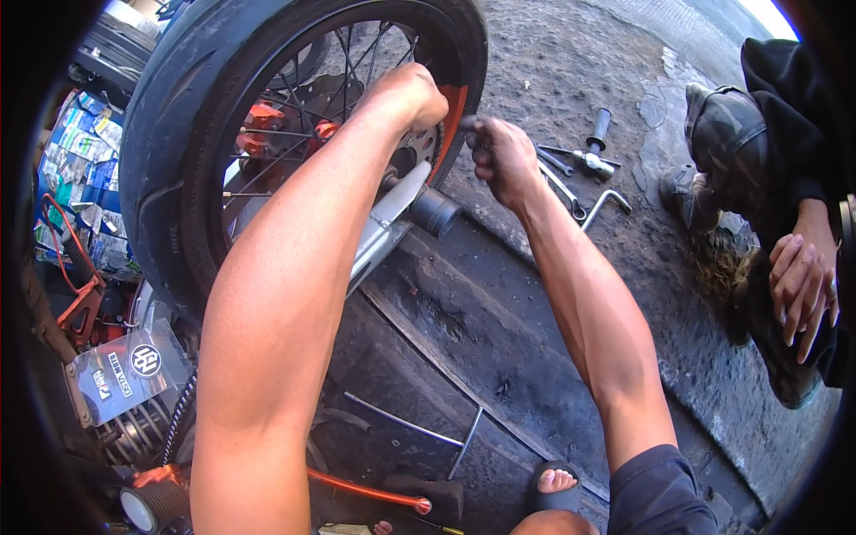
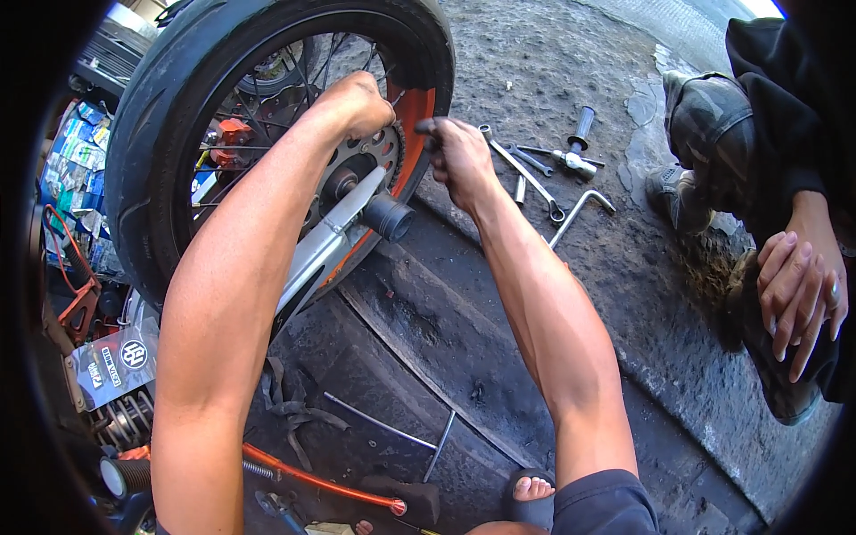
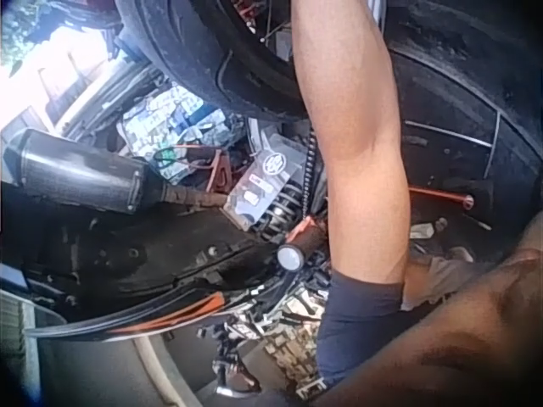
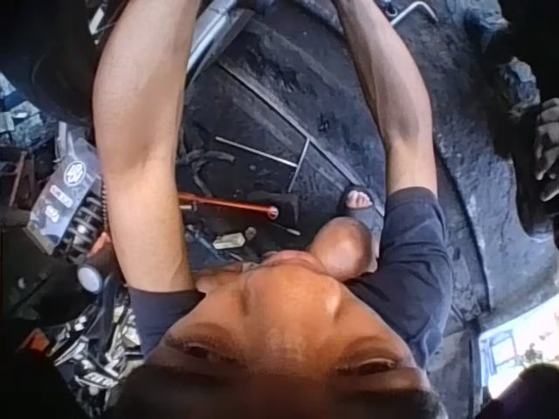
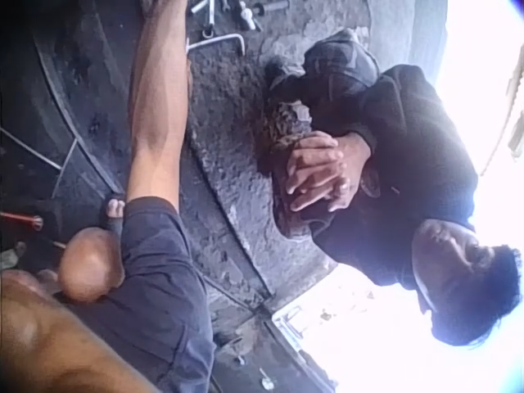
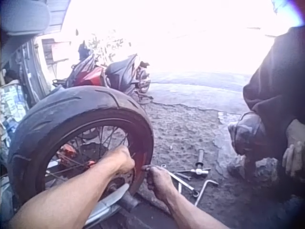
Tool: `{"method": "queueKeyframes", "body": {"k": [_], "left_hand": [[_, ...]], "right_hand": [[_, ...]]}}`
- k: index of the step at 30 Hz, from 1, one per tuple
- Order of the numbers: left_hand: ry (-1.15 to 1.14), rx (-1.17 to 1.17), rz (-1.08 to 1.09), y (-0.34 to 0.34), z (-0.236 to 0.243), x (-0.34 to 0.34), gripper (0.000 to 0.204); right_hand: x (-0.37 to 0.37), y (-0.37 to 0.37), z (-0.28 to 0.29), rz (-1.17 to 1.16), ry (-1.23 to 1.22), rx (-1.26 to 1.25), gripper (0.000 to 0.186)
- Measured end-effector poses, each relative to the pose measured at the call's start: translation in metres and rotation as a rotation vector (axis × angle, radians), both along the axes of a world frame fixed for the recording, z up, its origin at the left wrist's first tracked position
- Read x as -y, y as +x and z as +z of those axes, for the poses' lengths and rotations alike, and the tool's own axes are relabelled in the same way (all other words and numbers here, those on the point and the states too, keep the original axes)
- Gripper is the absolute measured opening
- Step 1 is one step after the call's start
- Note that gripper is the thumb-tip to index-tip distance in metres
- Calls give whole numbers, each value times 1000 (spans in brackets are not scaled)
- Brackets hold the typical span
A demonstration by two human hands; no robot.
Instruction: Repairing and adjusting a motorcycle chain using various tools.
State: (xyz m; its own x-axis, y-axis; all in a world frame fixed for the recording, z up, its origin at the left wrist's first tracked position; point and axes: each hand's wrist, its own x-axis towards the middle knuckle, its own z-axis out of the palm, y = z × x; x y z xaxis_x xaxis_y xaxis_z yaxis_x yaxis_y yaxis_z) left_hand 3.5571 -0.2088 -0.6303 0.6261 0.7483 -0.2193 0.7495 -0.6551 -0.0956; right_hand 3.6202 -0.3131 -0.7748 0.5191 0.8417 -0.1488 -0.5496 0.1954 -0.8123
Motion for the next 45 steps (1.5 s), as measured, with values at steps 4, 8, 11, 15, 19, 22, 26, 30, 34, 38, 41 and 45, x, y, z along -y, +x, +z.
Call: {"method": "queueKeyframes", "body": {"k": [4, 8, 11, 15, 19, 22, 26, 30, 34, 38, 41, 45], "left_hand": [[-138, 246, 95, -3, 4, -11, 35], [-202, 166, 115, 9, -6, -14, 34], [-155, 144, 134, 4, 5, -15, 34], [-111, 76, 77, 8, -1, -14, 34], [-66, 99, 75, 11, -7, -7, 34], [-136, 125, 137, 5, 0, -8, 35], [-66, -17, 41, 8, 7, -13, 35], [-12, -22, 42, 12, -3, -15, 34], [-15, 151, 121, 12, -9, -15, 37], [-97, 236, 189, 6, -1, -13, 37], [8, 182, 116, 6, -3, -12, 37], [3, 299, 180, 1, -5, -10, 38]], "right_hand": [[-26, 13, 49, 168, -187, 189, 18], [-39, 31, 54, 335, -277, 194, 15], [-52, 30, 62, 381, -267, 181, 19], [-54, 35, 61, 414, -284, 243, 20], [-50, 36, 58, 364, -296, 298, 19], [-50, 33, 58, 431, -248, 274, 19], [-52, 40, 69, 505, -262, 288, 20], [-59, 40, 60, 417, -275, 277, 20], [-61, 38, 55, 367, -237, 206, 22], [-65, 36, 58, 353, -237, 158, 21], [-69, 36, 64, 342, -222, 169, 19], [-56, 26, 60, 46, -257, 235, 25]]}}
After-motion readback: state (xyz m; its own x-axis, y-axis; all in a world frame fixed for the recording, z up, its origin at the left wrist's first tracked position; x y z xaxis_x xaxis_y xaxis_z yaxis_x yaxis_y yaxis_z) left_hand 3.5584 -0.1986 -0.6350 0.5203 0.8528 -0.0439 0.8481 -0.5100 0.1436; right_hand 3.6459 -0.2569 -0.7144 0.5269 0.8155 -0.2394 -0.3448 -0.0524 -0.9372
